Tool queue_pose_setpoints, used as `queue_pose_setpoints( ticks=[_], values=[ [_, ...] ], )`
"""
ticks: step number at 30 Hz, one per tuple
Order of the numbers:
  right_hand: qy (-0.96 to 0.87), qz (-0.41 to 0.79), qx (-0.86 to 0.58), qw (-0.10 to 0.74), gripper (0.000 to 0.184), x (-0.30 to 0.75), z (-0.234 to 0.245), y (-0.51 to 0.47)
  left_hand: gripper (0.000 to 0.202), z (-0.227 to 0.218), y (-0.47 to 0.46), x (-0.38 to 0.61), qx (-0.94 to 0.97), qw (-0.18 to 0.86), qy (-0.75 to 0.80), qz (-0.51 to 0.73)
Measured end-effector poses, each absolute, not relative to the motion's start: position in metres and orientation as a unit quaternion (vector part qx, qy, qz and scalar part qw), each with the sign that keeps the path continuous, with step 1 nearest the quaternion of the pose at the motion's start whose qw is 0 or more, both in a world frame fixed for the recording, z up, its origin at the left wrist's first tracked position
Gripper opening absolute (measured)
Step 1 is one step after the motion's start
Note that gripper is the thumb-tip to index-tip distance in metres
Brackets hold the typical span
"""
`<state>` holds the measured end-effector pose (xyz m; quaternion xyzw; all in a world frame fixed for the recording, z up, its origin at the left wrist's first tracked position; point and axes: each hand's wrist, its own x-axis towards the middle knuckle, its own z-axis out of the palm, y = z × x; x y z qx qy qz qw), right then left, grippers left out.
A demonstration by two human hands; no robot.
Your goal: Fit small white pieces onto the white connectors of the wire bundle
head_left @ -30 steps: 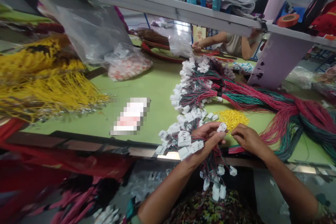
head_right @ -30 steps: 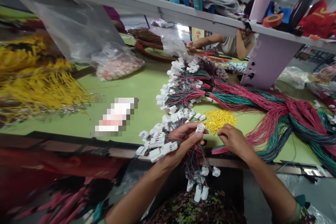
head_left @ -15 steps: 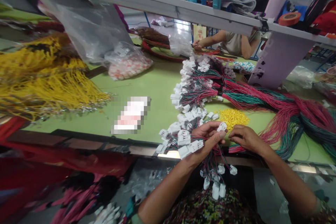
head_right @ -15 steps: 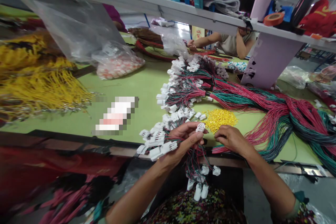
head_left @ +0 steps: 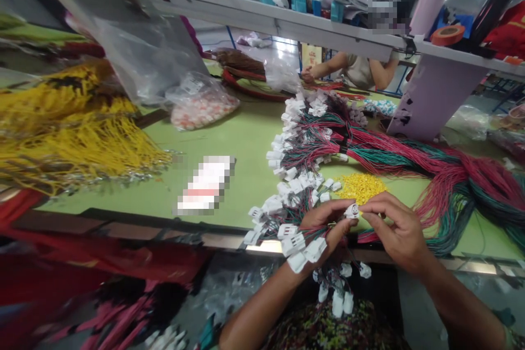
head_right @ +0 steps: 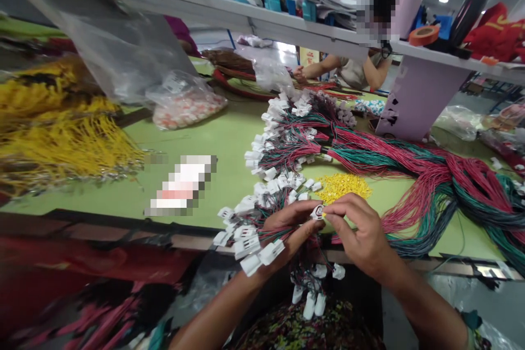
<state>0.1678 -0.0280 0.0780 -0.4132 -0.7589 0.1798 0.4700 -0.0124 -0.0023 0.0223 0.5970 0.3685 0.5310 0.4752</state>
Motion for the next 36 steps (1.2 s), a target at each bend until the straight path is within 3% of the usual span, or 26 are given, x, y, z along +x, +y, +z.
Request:
queue_pose_setpoints(
  ticks=[10, 36],
  values=[
    [-0.790, 0.100, -0.396, 0.457, 0.021, 0.1650, 0.0770, -0.0286, 0.022, 0.0200, -0.0011, -0.0137, 0.653, 0.392, 0.369, 0.532],
    [-0.805, 0.106, -0.408, 0.418, 0.024, 0.1696, 0.0815, -0.0289, 0.020, 0.0193, 0.0012, -0.0135, 0.701, 0.307, 0.337, 0.548]
  ],
)
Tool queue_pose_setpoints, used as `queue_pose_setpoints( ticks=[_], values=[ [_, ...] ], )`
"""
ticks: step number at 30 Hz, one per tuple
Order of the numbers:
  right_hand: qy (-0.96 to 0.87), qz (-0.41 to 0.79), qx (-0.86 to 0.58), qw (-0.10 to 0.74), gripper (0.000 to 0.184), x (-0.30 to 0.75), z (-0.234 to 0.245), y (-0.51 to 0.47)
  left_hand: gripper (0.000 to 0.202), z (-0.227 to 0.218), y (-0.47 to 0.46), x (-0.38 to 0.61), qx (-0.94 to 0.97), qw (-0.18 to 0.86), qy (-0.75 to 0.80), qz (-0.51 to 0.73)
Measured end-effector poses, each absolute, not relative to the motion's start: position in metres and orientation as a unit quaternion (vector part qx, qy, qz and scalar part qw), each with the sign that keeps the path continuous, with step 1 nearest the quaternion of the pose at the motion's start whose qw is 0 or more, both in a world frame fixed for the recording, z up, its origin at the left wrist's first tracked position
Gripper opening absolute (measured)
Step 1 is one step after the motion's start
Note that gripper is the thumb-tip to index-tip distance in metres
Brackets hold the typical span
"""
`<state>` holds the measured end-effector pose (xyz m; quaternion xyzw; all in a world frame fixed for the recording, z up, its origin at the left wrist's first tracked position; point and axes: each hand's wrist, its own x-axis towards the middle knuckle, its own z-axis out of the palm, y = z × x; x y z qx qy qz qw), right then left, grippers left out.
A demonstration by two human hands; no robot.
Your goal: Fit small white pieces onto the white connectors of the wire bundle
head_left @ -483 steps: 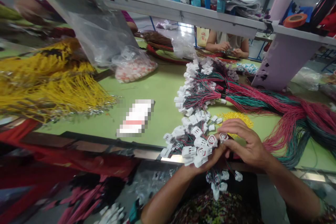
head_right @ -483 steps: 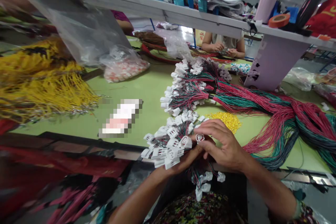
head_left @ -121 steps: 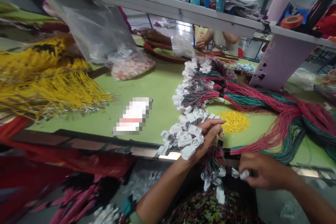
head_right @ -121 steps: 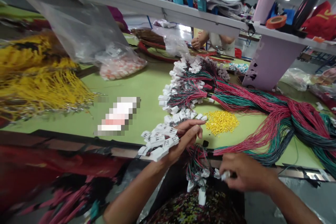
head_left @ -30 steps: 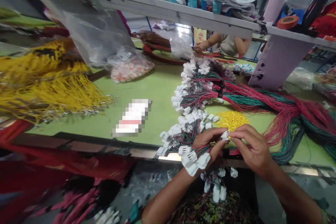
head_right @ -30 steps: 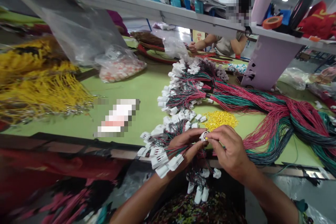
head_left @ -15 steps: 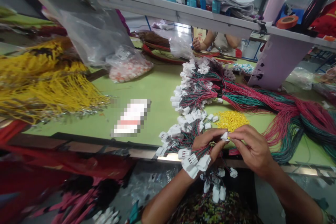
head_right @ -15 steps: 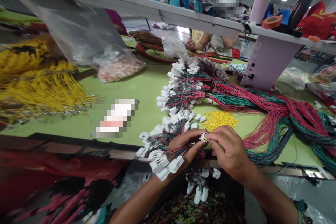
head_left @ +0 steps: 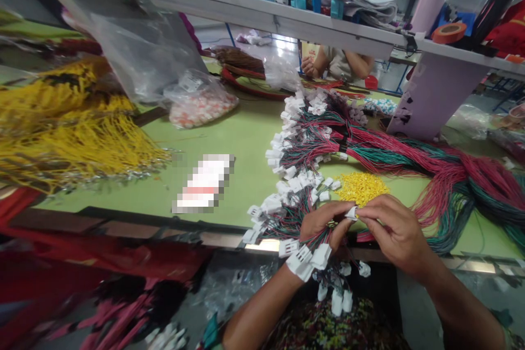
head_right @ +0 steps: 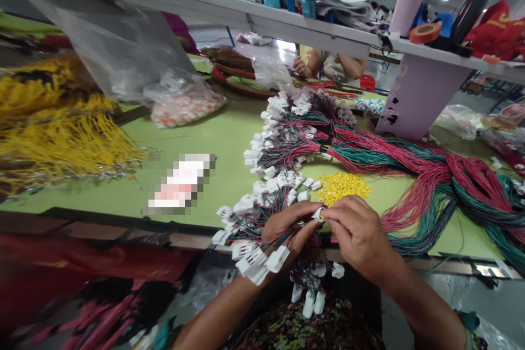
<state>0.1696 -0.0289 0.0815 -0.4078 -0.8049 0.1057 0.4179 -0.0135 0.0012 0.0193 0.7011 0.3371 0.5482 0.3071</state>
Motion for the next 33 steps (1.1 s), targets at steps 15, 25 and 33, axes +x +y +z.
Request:
queue_pose_setpoints(
  ticks=[15, 25, 33],
  values=[
    [-0.635, 0.433, -0.471, 0.432, 0.017, 0.173, 0.072, -0.012, 0.024, 0.020, 0.002, -0.011, 0.725, 0.288, 0.307, 0.546],
    [-0.642, 0.464, -0.430, 0.433, 0.029, 0.175, 0.062, -0.007, 0.017, 0.019, 0.005, -0.009, 0.680, 0.396, 0.348, 0.509],
    [-0.818, 0.302, -0.422, 0.248, 0.011, 0.203, 0.065, -0.042, 0.028, 0.030, 0.019, -0.021, 0.567, 0.572, 0.325, 0.497]
  ],
)
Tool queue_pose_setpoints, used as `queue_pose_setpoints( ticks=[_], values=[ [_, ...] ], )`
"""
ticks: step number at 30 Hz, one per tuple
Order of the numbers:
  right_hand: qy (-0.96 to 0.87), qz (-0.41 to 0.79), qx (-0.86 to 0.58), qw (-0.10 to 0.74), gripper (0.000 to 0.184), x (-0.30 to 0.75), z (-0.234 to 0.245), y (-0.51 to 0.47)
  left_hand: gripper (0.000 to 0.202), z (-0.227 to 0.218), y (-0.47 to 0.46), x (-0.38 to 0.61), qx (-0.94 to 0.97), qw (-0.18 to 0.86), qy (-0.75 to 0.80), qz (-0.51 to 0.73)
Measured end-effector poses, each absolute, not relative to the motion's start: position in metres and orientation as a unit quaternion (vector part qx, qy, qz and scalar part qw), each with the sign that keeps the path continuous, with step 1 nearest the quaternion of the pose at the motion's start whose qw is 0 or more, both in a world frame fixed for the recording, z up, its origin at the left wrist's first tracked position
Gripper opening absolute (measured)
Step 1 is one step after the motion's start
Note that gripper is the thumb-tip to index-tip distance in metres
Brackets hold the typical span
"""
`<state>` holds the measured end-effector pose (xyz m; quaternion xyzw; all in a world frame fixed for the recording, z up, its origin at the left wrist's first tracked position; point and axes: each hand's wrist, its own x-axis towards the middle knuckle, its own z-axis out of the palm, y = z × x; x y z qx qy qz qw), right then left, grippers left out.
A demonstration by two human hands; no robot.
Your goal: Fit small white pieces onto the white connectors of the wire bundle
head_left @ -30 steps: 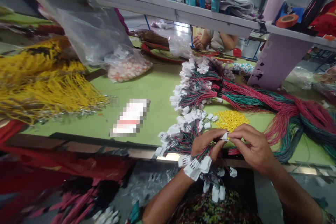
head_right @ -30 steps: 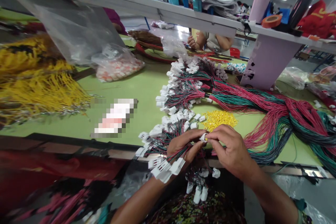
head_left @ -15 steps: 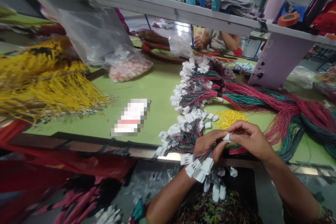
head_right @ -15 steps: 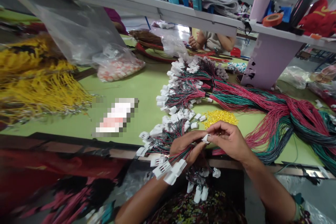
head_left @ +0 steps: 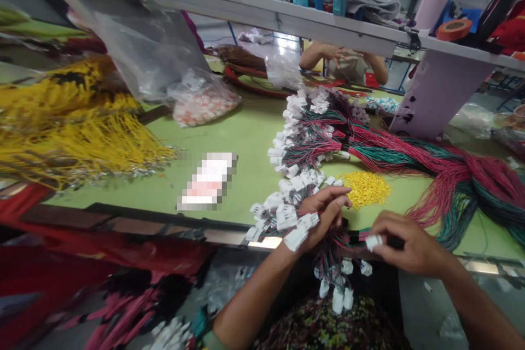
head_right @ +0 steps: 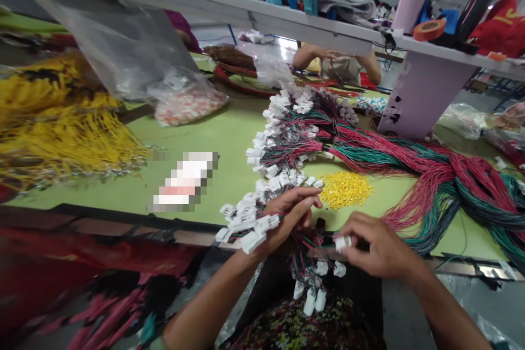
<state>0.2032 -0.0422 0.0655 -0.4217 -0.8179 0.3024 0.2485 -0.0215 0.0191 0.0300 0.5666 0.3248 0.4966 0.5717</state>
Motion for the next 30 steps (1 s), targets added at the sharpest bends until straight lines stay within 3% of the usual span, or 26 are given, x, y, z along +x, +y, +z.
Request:
queue_pose_setpoints(
  ticks=[2, 5, 7, 9, 11, 13, 18, 24, 30],
  values=[
    [-0.853, 0.325, -0.388, 0.130, 0.013, 0.207, 0.054, -0.060, 0.032, 0.030, 0.023, -0.020, 0.560, 0.575, 0.346, 0.485],
    [-0.889, 0.311, -0.327, 0.086, 0.008, 0.206, 0.037, -0.077, 0.035, 0.026, 0.025, -0.012, 0.597, 0.546, 0.357, 0.466],
    [-0.885, 0.297, -0.336, 0.122, 0.003, 0.201, 0.038, -0.077, 0.034, 0.024, 0.025, -0.005, 0.633, 0.514, 0.365, 0.449],
    [-0.856, 0.270, -0.383, 0.219, 0.007, 0.193, 0.051, -0.069, 0.032, 0.024, 0.024, 0.000, 0.663, 0.488, 0.374, 0.428],
    [-0.817, 0.220, -0.392, 0.361, 0.020, 0.182, 0.069, -0.056, 0.030, 0.027, 0.023, 0.001, 0.684, 0.483, 0.356, 0.415],
    [-0.816, 0.190, -0.362, 0.409, 0.034, 0.168, 0.084, -0.043, 0.025, 0.032, 0.021, -0.001, 0.699, 0.485, 0.305, 0.427],
    [-0.809, 0.189, -0.320, 0.455, 0.034, 0.149, 0.086, -0.022, 0.014, 0.037, 0.014, -0.005, 0.684, 0.474, 0.245, 0.498],
    [-0.705, 0.207, -0.449, 0.509, 0.013, 0.152, 0.069, -0.015, 0.029, 0.016, 0.004, 0.005, 0.599, 0.415, 0.372, 0.575],
    [-0.660, 0.316, -0.476, 0.489, 0.015, 0.163, 0.071, -0.001, 0.013, 0.023, 0.005, 0.002, 0.619, 0.378, 0.366, 0.582]
  ],
)
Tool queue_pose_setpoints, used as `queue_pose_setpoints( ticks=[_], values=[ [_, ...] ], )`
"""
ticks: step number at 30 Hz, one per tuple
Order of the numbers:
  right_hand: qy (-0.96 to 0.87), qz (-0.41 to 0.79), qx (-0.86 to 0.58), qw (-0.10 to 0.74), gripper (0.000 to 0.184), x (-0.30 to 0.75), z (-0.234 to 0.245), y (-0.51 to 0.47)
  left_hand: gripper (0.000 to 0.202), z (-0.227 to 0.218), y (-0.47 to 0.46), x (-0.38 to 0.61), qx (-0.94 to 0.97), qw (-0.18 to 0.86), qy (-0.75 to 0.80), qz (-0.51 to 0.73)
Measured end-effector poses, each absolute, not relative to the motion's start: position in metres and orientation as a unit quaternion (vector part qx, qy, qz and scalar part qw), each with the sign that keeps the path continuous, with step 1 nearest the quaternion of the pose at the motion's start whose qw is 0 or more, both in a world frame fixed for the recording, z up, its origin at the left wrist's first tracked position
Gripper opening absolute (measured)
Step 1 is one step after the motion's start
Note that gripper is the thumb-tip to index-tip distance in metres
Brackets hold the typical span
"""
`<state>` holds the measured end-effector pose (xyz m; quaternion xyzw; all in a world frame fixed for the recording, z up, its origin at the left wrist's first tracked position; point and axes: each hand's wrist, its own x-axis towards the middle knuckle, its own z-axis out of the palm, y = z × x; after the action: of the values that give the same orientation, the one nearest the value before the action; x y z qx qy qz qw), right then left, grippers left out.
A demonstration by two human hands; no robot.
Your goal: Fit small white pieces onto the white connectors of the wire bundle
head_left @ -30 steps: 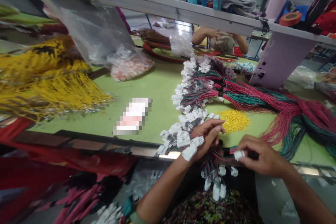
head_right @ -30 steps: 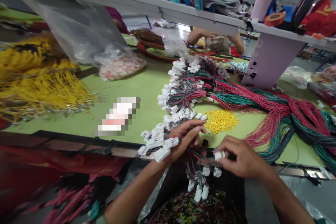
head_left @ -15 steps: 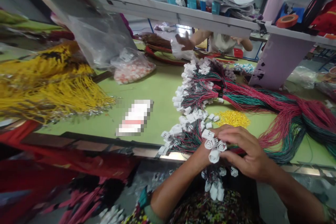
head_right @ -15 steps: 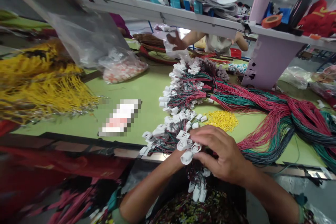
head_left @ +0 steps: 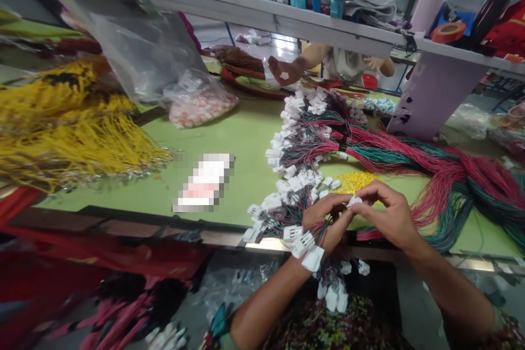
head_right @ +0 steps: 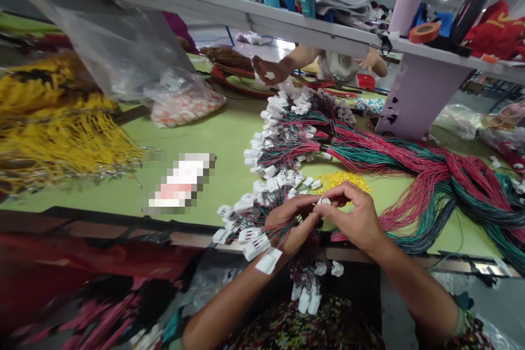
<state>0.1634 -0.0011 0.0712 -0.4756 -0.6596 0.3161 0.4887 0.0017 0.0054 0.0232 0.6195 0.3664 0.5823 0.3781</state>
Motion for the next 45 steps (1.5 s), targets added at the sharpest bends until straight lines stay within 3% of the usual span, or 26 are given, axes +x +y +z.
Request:
queue_pose_setpoints(
  ticks=[3, 6, 9, 14, 21, 37, 42, 45],
  values=[
    [-0.658, 0.357, -0.482, 0.454, 0.018, 0.179, 0.059, 0.010, 0.016, 0.026, 0.006, -0.004, 0.579, 0.440, 0.375, 0.575],
    [-0.730, 0.287, -0.502, 0.365, 0.007, 0.193, 0.035, 0.017, 0.019, 0.023, 0.007, -0.007, 0.517, 0.505, 0.366, 0.586],
    [-0.791, 0.214, -0.502, 0.277, 0.016, 0.197, 0.012, 0.018, 0.022, 0.021, 0.009, -0.008, 0.480, 0.546, 0.351, 0.591],
    [-0.816, 0.169, -0.511, 0.212, 0.018, 0.194, 0.001, 0.017, 0.027, 0.025, 0.009, -0.006, 0.445, 0.567, 0.363, 0.589],
    [-0.796, 0.233, -0.500, 0.248, 0.016, 0.200, 0.008, 0.017, 0.025, 0.022, 0.008, -0.005, 0.440, 0.583, 0.344, 0.591],
    [-0.785, 0.269, -0.507, 0.232, 0.019, 0.203, 0.008, 0.016, 0.019, 0.034, 0.005, -0.007, 0.441, 0.602, 0.353, 0.564],
    [-0.781, 0.276, -0.492, 0.267, 0.014, 0.200, 0.006, 0.018, 0.024, 0.029, 0.007, -0.005, 0.440, 0.603, 0.343, 0.570],
    [-0.713, 0.352, -0.502, 0.339, 0.008, 0.196, 0.011, 0.016, 0.027, 0.031, 0.007, -0.006, 0.443, 0.607, 0.344, 0.562]
  ],
)
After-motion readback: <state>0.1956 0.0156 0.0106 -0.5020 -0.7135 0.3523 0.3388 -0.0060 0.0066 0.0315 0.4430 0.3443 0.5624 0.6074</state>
